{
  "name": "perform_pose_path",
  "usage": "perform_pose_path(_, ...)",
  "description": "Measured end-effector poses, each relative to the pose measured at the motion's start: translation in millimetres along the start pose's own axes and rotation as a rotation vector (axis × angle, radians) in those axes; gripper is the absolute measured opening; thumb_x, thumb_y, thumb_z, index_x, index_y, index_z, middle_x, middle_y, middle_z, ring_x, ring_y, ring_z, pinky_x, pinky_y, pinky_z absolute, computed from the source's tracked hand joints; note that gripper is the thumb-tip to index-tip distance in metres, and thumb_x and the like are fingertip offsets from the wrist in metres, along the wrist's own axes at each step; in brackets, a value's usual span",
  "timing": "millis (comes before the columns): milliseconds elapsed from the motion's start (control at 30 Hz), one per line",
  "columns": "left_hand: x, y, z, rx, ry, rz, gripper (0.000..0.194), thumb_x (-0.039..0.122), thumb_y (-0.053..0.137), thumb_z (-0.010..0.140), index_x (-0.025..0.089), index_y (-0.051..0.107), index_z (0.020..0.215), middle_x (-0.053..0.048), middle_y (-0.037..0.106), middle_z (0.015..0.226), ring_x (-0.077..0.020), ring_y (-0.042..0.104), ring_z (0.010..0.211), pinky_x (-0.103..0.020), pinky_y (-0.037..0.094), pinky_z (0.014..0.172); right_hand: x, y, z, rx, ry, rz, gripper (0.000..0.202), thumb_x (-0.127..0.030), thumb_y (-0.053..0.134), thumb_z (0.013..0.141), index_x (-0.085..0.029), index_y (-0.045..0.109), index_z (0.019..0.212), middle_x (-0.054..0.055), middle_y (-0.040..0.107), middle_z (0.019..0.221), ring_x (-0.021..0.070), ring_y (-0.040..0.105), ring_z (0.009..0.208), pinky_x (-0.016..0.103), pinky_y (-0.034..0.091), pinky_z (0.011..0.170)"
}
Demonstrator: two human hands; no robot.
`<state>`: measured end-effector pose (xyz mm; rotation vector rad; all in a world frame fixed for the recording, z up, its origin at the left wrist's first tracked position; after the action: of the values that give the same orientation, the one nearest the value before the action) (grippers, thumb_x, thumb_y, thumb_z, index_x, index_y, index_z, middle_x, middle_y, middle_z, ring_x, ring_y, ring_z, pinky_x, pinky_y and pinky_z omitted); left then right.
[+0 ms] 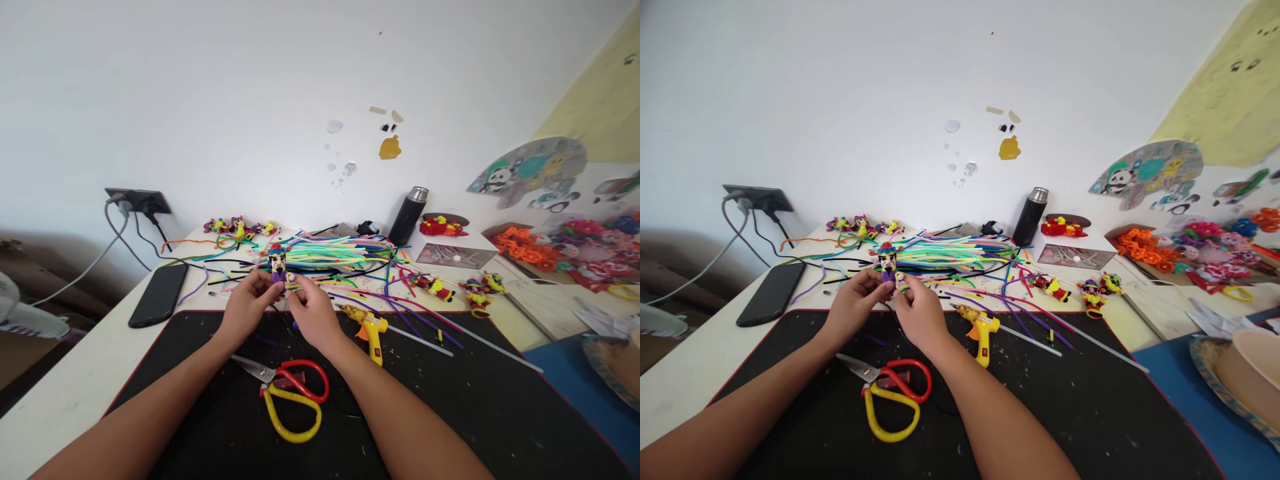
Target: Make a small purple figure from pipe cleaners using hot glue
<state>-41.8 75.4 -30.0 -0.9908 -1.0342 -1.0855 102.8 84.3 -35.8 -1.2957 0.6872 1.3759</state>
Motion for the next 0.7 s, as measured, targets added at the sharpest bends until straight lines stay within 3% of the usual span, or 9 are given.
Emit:
perform_pose_path(333,1.2,-4.5,-0.1,0.029,0.006,-0.065,0.038,0.052,0.082,0.080,0.020,0.062,0.083,0.001,0.068,0.071,-0.0174,0.065,0.065,-0.030,0.053,0.064,3.7,2.0,-0.6,-0.009,0.054,0.072,0.037,-0.038,0.057,0.098,-0.019,0.069,0.129,-0.006,0.050,0.058,0.0135,0.042,0.051,0.026,0.030,0.050)
perform_pose_path(700,4.1,-3.8,-3.7,0.049,0.003,-0.098,0.036,0.052,0.082,0.081,0.021,0.064,0.081,0.002,0.064,0.070,-0.0159,0.061,0.064,-0.028,0.050,0.061,21.7,22.3,-0.5,-0.109,0.164,0.313,0.042,-0.050,0.066,0.094,-0.018,0.070,0.121,-0.009,0.046,0.055,0.0097,0.039,0.042,0.023,0.028,0.043)
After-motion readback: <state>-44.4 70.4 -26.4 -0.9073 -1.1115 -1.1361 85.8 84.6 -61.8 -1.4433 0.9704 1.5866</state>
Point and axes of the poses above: each hand's wrist, its own z-axis towards the middle knuckle, its own y-axis out of the palm, x = y × z, the point moved 10 cm from there along z, towards the middle knuckle
